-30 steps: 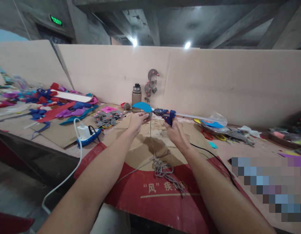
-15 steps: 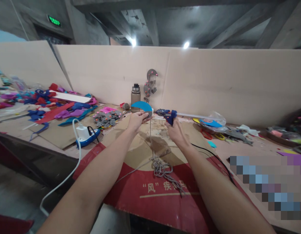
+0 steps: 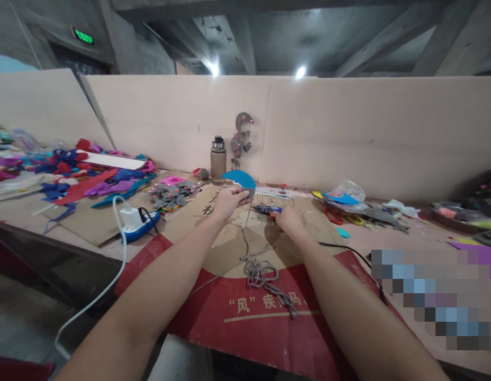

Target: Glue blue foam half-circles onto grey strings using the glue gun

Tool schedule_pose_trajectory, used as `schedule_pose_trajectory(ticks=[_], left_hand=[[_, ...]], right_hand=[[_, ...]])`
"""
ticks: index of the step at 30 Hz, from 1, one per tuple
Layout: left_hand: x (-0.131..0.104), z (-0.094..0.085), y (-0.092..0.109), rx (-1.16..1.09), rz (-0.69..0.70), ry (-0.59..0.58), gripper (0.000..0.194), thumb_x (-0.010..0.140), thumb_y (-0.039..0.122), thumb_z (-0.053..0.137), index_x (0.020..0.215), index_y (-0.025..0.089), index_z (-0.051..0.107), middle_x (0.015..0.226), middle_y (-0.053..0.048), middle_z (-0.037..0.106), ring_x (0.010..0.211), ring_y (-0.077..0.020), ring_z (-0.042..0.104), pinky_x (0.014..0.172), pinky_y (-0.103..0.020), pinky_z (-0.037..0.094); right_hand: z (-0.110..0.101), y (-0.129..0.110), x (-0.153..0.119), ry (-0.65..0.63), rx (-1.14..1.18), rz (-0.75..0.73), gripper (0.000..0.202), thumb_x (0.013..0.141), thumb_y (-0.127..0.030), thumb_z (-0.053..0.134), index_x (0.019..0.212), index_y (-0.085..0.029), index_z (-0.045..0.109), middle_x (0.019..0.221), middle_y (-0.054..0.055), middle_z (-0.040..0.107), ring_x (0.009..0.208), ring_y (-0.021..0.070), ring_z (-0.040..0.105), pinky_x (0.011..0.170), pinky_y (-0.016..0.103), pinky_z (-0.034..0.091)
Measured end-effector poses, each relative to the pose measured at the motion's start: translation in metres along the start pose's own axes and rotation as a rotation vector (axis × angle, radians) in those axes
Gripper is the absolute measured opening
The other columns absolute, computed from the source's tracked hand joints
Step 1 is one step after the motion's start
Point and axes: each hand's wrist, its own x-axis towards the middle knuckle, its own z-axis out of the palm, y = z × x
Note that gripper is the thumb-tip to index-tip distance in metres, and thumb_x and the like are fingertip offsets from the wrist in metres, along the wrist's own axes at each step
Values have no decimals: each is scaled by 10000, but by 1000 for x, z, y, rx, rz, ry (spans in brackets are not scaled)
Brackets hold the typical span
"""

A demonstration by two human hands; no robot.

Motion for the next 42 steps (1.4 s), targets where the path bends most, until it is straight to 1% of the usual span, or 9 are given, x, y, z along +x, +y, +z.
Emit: schedule_pose_trajectory(ticks=[2, 5, 8, 11, 14, 16, 21, 34, 42], left_hand=[[-2, 3, 0, 20, 18, 22, 134, 727, 71, 691, 622, 102, 613, 692, -32, 639, 666, -120, 641, 885, -383, 526], [-4, 6, 0, 117, 96, 65, 95, 717, 98, 693, 640, 120, 641, 669, -23, 637, 641, -128, 626, 826, -364, 530], [-6, 5, 1, 361, 224, 107, 30, 695, 147, 708, 669, 148, 695, 665, -26, 657, 660, -142, 615, 790, -318, 509], [-8, 5, 2, 488, 287, 110, 10, 682, 164, 713, 674, 159, 715, 666, -28, 669, 681, -148, 611, 775, -293, 496], [-8, 7, 0, 311, 197, 38, 33, 702, 146, 689, 670, 148, 694, 697, -27, 678, 680, -140, 629, 770, -306, 521], [-7, 9, -2, 171, 110, -14, 48, 717, 114, 671, 676, 135, 682, 735, -35, 691, 693, -132, 646, 805, -326, 533], [-6, 12, -3, 66, 31, -71, 81, 723, 76, 681, 651, 109, 665, 767, -53, 693, 696, -120, 655, 882, -358, 523], [-13, 15, 2, 75, -22, -104, 38, 742, 112, 692, 710, 94, 681, 784, -71, 687, 751, -134, 661, 866, -338, 534], [-13, 15, 2, 68, -7, -134, 99, 729, 142, 721, 671, 92, 658, 809, -84, 692, 760, -142, 660, 847, -337, 542]], right_hand=[[4, -16, -3, 52, -9, 82, 264, 667, -291, 632, 666, -238, 374, 829, 138, 592, 1024, 317, 554, 854, 504, 437], [15, -51, -11, -36, 101, 112, 215, 723, -351, 571, 806, -215, 427, 795, 50, 593, 779, 204, 603, 748, 401, 486], [23, -83, -22, -223, 653, 296, 362, 683, -300, 613, 956, -220, 388, 805, -8, 596, 651, 120, 588, 703, 310, 483], [19, -97, -28, -265, 834, 412, 343, 671, -289, 636, 914, -225, 402, 706, -63, 521, 516, 72, 467, 605, 260, 454], [10, -95, -24, -202, 770, 365, 243, 689, -361, 627, 798, -212, 469, 649, -71, 444, 481, 63, 353, 485, 219, 358], [7, -88, -18, -115, 685, 277, 226, 704, -398, 604, 750, -201, 504, 641, -58, 448, 498, 71, 345, 463, 214, 312], [5, -75, -10, 29, 506, 111, 247, 717, -422, 591, 767, -179, 581, 638, -35, 493, 568, 98, 398, 529, 227, 354], [5, -64, -6, 101, 441, 55, 207, 759, -381, 554, 776, -176, 578, 665, -32, 496, 595, 107, 418, 583, 234, 372], [3, -65, -4, 95, 445, 56, 244, 746, -393, 565, 781, -158, 622, 673, -14, 547, 599, 111, 427, 603, 248, 366]])
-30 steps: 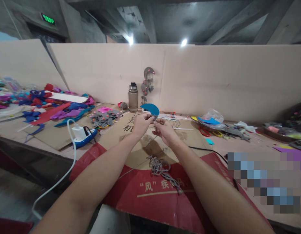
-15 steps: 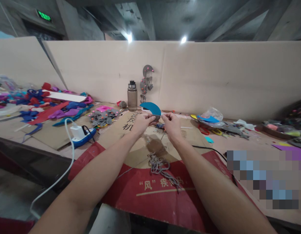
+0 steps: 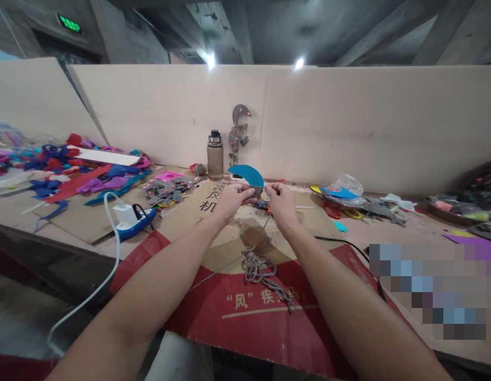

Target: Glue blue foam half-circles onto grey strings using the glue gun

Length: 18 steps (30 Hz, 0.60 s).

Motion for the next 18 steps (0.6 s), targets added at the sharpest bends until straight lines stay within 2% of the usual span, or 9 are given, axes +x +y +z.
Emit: schedule_pose_trajectory(ticks=[6, 11, 15, 18], left_hand=[[0, -2, 1, 5, 5, -36, 71, 744, 150, 706, 733, 96, 662, 821, -66, 703, 699, -108, 654, 787, -277, 548], [0, -4, 3, 8, -15, -75, 118, 750, 188, 712, 781, 88, 657, 796, -78, 699, 730, -129, 665, 725, -260, 551], [0, -1, 2, -12, -3, -26, 94, 759, 154, 686, 779, 95, 616, 766, -59, 675, 676, -110, 645, 661, -243, 552], [-2, 2, -3, 11, 23, 70, 102, 764, 149, 666, 778, 116, 571, 735, -39, 651, 656, -118, 637, 637, -276, 561]], right_hand=[[1, 0, 0, -59, 70, 4, 261, 751, -410, 564, 785, -161, 635, 709, 0, 598, 632, 116, 466, 630, 256, 380], [1, -4, -2, -115, 127, 49, 278, 740, -454, 567, 785, -183, 611, 660, -31, 541, 574, 100, 414, 573, 242, 363], [3, -9, -5, -126, 111, 47, 259, 744, -450, 547, 752, -192, 576, 625, -42, 495, 549, 98, 388, 544, 239, 344], [5, -11, -9, -89, 54, 22, 246, 754, -434, 521, 716, -193, 551, 618, -36, 495, 559, 107, 408, 557, 249, 347]])
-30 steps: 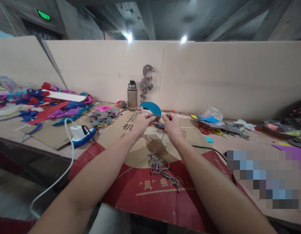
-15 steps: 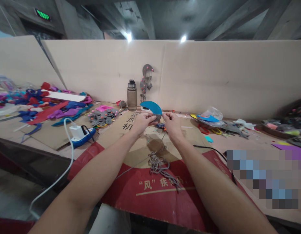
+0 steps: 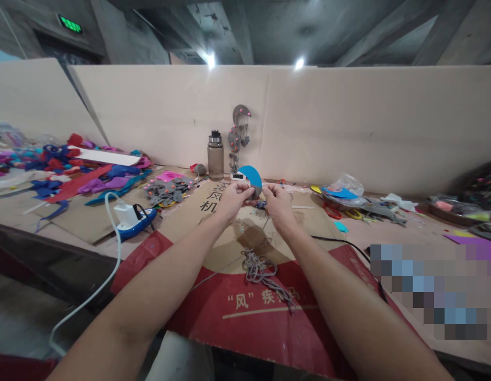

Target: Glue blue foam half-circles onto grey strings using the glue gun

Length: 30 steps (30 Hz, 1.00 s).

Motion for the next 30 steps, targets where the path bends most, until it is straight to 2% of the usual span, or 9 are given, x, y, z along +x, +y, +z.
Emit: schedule_pose_trajectory(ticks=[3, 7, 11, 16, 21, 25, 30], left_hand=[[-1, 3, -6, 152, 40, 58, 102, 761, 173, 656, 744, 124, 569, 731, -37, 636, 647, -121, 616, 614, -294, 562], [-3, 6, -10, 373, 115, -2, 64, 729, 176, 655, 776, 135, 638, 781, -53, 671, 682, -132, 618, 611, -258, 538], [-5, 7, -13, 435, 111, -2, 115, 679, 203, 701, 774, 145, 671, 779, -55, 695, 678, -136, 625, 592, -230, 521], [-5, 5, -14, 291, 55, 22, 100, 746, 219, 636, 720, 123, 640, 735, -53, 663, 619, -130, 608, 566, -273, 549], [-4, 7, -11, 99, 12, 70, 69, 734, 140, 641, 676, 113, 613, 685, -32, 636, 625, -117, 613, 700, -326, 576], [-4, 9, -7, -75, -4, 86, 68, 727, 68, 627, 679, 104, 593, 728, -39, 647, 670, -114, 636, 818, -372, 560], [-4, 9, -6, -140, 15, 68, 49, 741, 88, 645, 743, 101, 598, 785, -53, 661, 732, -126, 654, 857, -394, 549]], right_hand=[[3, -1, -3, 53, -83, -19, 227, 765, -400, 507, 692, -188, 545, 617, -25, 520, 568, 115, 429, 577, 260, 349], [4, -2, -6, 66, -173, -15, 208, 778, -364, 510, 700, -180, 566, 638, -1, 570, 592, 133, 470, 603, 274, 364], [5, -4, -9, 40, -211, -42, 190, 778, -343, 525, 737, -175, 606, 707, 24, 634, 655, 154, 528, 663, 289, 397], [6, -3, -10, -11, -281, -116, 192, 809, -319, 500, 768, -185, 631, 788, 48, 665, 748, 180, 569, 727, 313, 413], [6, 0, -11, 28, -257, -122, 101, 802, -288, 523, 812, -197, 567, 770, 30, 625, 717, 172, 564, 700, 309, 422], [5, 0, -12, 32, -260, -107, 97, 805, -293, 524, 780, -201, 546, 729, 14, 596, 682, 164, 546, 672, 301, 409], [3, -2, -11, 39, -275, -117, 108, 801, -296, 522, 765, -200, 555, 722, 12, 598, 675, 158, 536, 662, 296, 406]])
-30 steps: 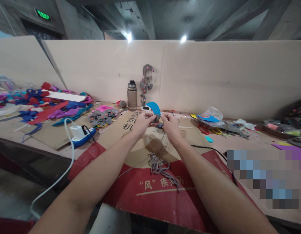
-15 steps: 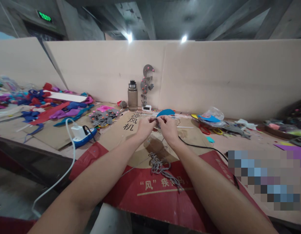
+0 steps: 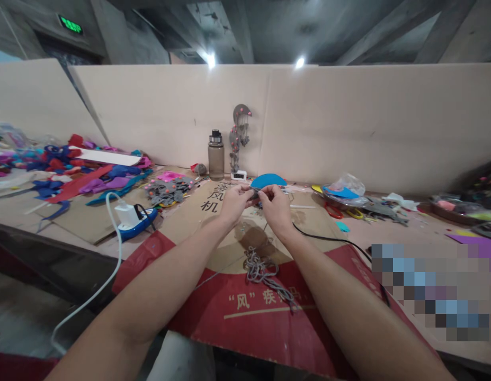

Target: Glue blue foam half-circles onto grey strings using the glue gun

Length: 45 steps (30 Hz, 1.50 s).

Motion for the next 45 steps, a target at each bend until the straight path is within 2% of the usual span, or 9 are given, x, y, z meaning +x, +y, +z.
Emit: schedule_pose_trajectory(ticks=[19, 27, 33, 40, 45], left_hand=[[-2, 1, 7, 60, 41, -7, 56, 769, 152, 649, 769, 117, 605, 801, -39, 642, 743, -112, 629, 810, -367, 572], [0, 0, 10, 28, 19, 55, 89, 759, 168, 666, 770, 116, 594, 748, -28, 650, 690, -102, 640, 801, -356, 579], [-3, 3, 13, 61, -28, 69, 39, 780, 146, 628, 774, 129, 594, 749, -21, 650, 620, -99, 649, 717, -307, 580], [-4, 3, 13, 53, -30, 41, 77, 770, 181, 655, 772, 136, 592, 777, -26, 661, 642, -104, 660, 718, -301, 576], [-3, 1, 13, 28, -27, 24, 57, 788, 181, 623, 783, 134, 591, 765, -35, 670, 648, -117, 668, 676, -270, 568]], right_hand=[[-5, -3, 2, 27, 40, 14, 132, 800, -304, 526, 748, -186, 552, 714, 17, 585, 667, 149, 514, 657, 288, 393], [-6, -6, 1, 25, 39, 10, 129, 795, -304, 527, 743, -189, 553, 714, 14, 593, 664, 148, 516, 657, 289, 390], [-8, -7, 3, 60, 44, 46, 143, 797, -310, 519, 730, -188, 552, 699, 18, 594, 639, 146, 515, 642, 287, 384], [-7, -1, 6, 62, 95, 94, 172, 784, -351, 526, 737, -188, 556, 702, 20, 602, 628, 142, 504, 645, 288, 395], [-7, 0, 7, 36, 207, 154, 186, 747, -363, 548, 744, -179, 578, 700, 18, 604, 626, 138, 505, 634, 282, 410]])
